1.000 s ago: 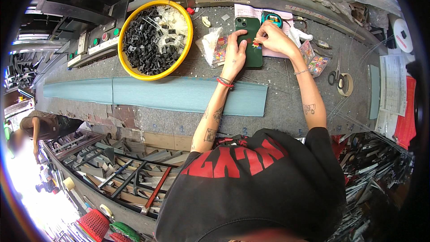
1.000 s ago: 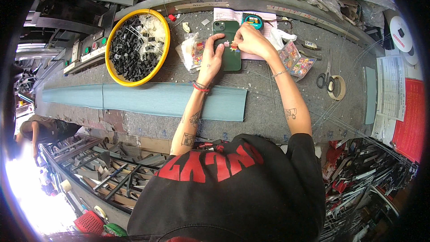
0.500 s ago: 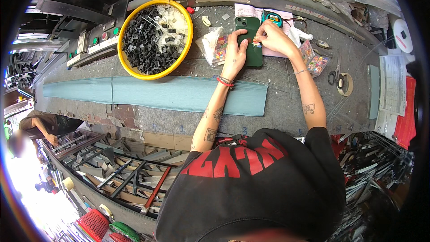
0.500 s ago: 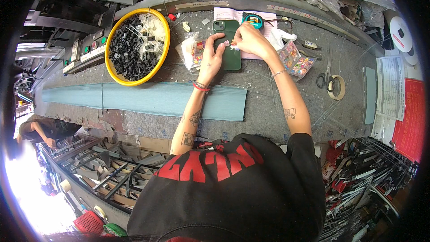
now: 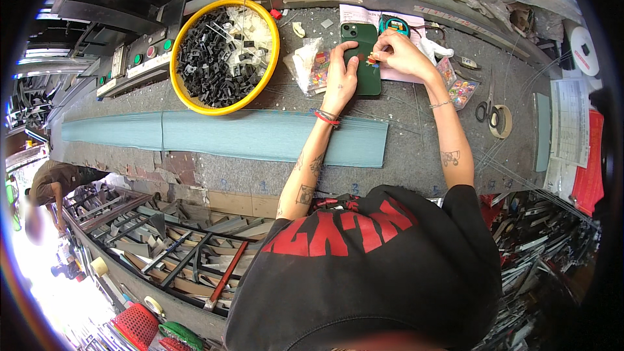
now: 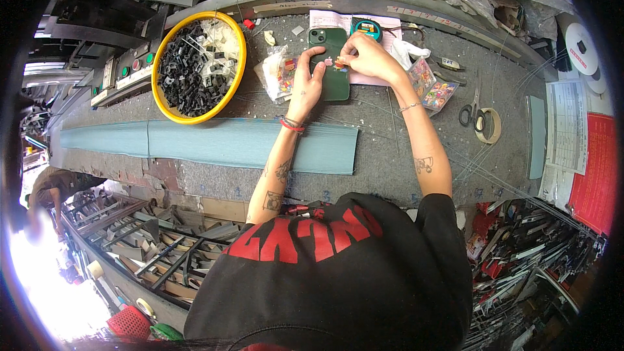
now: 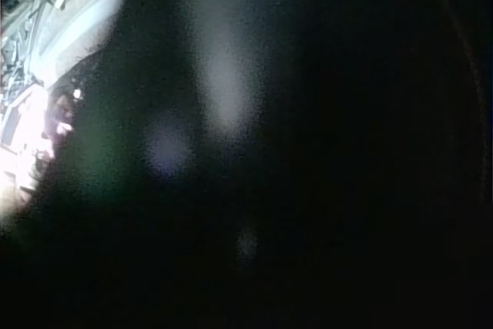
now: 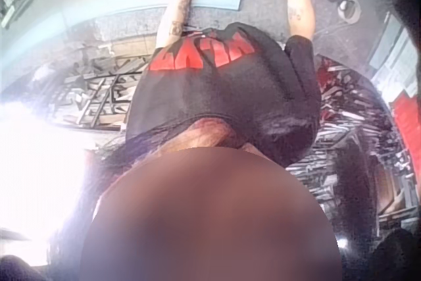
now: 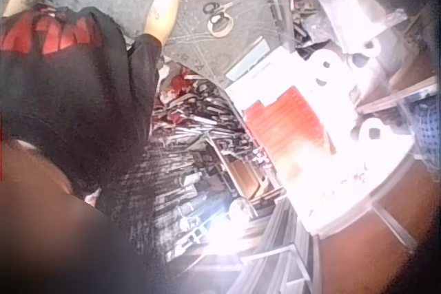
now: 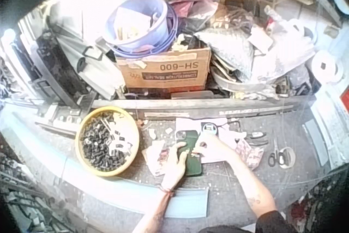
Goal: The person wipes the back of a green phone case with a white cloth, then opens a small plastic bag containing stickers and applies one sticker to the case. The person handles the phone case, cloth, sticker sheet, and scissors during the process.
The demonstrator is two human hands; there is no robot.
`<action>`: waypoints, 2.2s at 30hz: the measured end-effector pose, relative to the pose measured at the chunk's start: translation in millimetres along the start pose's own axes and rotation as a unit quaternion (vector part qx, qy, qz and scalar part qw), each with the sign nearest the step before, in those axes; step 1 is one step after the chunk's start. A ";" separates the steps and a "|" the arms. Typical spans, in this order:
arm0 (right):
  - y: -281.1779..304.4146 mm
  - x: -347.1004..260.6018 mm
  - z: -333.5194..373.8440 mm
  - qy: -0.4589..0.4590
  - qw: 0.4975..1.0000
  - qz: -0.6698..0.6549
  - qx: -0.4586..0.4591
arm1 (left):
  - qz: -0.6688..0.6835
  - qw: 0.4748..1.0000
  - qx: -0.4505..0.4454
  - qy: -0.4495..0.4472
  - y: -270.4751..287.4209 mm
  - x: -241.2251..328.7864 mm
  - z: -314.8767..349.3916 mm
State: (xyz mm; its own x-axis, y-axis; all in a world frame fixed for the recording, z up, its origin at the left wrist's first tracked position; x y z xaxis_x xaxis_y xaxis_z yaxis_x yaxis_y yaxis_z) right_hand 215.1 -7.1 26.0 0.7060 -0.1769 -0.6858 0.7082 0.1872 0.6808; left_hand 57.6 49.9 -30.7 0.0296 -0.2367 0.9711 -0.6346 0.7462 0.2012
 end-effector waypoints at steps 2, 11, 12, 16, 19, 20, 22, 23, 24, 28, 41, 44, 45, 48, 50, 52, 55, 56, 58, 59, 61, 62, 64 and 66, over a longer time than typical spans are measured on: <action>0.1 2.8 0.0 -0.003 1.000 0.000 -0.008 | 0.009 1.000 -0.003 0.007 -0.1 -1.2 -0.2; -0.2 13.2 -2.7 0.021 0.997 -0.068 -0.004 | -0.011 1.000 0.007 -0.008 0.3 1.4 0.2; 0.5 13.6 -2.4 0.018 0.998 -0.058 -0.007 | -0.009 1.000 0.008 -0.008 0.3 1.8 0.3; 2.2 13.5 -2.2 0.020 0.993 -0.104 -0.049 | -0.011 1.000 0.007 -0.006 0.4 3.1 0.5; 2.8 11.1 -3.6 0.031 0.996 -0.075 -0.034 | -0.007 1.000 0.010 0.002 0.0 3.1 0.3; 2.8 9.6 -4.4 0.035 0.998 -0.047 -0.023 | -0.007 1.000 0.011 -0.002 -0.1 3.4 0.3; 2.1 7.3 -6.1 0.015 1.000 -0.012 -0.004 | -0.004 1.000 0.010 -0.001 -0.1 3.7 0.5; 1.6 6.2 -6.7 0.009 1.000 -0.022 -0.009 | -0.001 1.000 0.009 0.001 0.0 3.8 0.5; 1.3 5.0 -7.1 0.004 0.999 -0.032 -0.013 | 0.002 1.000 0.008 0.002 0.0 4.0 0.6; 1.7 -0.4 -6.6 0.007 1.000 -0.020 0.003 | -0.015 1.000 0.007 0.000 0.7 5.5 0.6; -2.0 -8.9 -5.3 -0.004 0.998 0.034 0.044 | -0.041 0.999 0.021 0.017 -2.0 2.3 -0.6; -3.4 -10.1 -4.7 -0.016 0.998 0.036 0.055 | -0.056 0.998 0.031 0.020 -3.2 3.2 -0.4; -4.0 -10.5 -4.7 -0.017 0.997 0.040 0.061 | -0.059 0.997 0.034 0.024 -3.8 3.5 -0.3; -5.9 -10.3 -5.6 -0.025 0.997 0.055 0.054 | -0.061 0.997 0.041 0.030 -5.3 3.5 -1.1; -7.0 -9.9 -6.2 -0.027 0.997 0.059 0.051 | -0.066 0.996 0.046 0.030 -6.2 3.1 -1.8; -8.0 -9.8 -6.0 -0.022 0.996 0.056 0.059 | -0.077 0.995 0.053 0.028 -6.9 2.7 -2.3; -9.6 -9.8 -4.8 -0.023 0.996 0.052 0.070 | -0.064 0.996 0.053 0.038 -7.7 1.5 -2.7; -10.1 -9.8 -3.7 -0.020 0.996 0.052 0.071 | -0.068 0.996 0.055 0.035 -7.9 1.6 -2.7; -10.5 -9.5 -1.8 -0.018 0.996 0.047 0.075 | -0.075 0.995 0.061 0.026 -8.1 2.1 -2.6; -10.7 -9.3 -1.1 -0.016 0.996 0.042 0.072 | -0.071 0.995 0.059 0.032 -8.3 1.9 -2.6; -10.7 -8.3 0.1 -0.010 0.997 0.033 0.068 | -0.061 0.996 0.058 0.041 -8.6 1.7 -2.3; -10.8 -7.6 0.1 -0.014 0.997 0.026 0.068 | -0.063 0.996 0.057 0.039 -8.9 1.9 -2.4; -11.4 -6.3 0.0 -0.021 0.997 0.011 0.067 | -0.066 0.996 0.061 0.027 -8.8 2.4 -2.4; -12.0 -5.9 0.3 -0.012 0.997 0.011 0.076 | -0.057 0.996 0.058 0.035 -8.8 1.7 -2.6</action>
State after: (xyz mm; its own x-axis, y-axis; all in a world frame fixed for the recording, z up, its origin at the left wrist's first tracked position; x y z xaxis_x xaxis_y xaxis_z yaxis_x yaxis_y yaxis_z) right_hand 202.4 -8.7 21.9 0.7201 -0.1984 -0.6649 0.6841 0.0425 0.7282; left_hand 65.2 44.6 -30.5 0.1577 -0.2680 0.9504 -0.7083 0.6400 0.2980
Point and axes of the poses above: each hand's wrist, its own z-axis away from the middle knuckle, its own y-axis out of the back of the hand, x = y × z, the point moved 2 cm from there along -z, towards the middle knuckle, and after that the axes turned 14 degrees about -x, right-handed, at the moved point
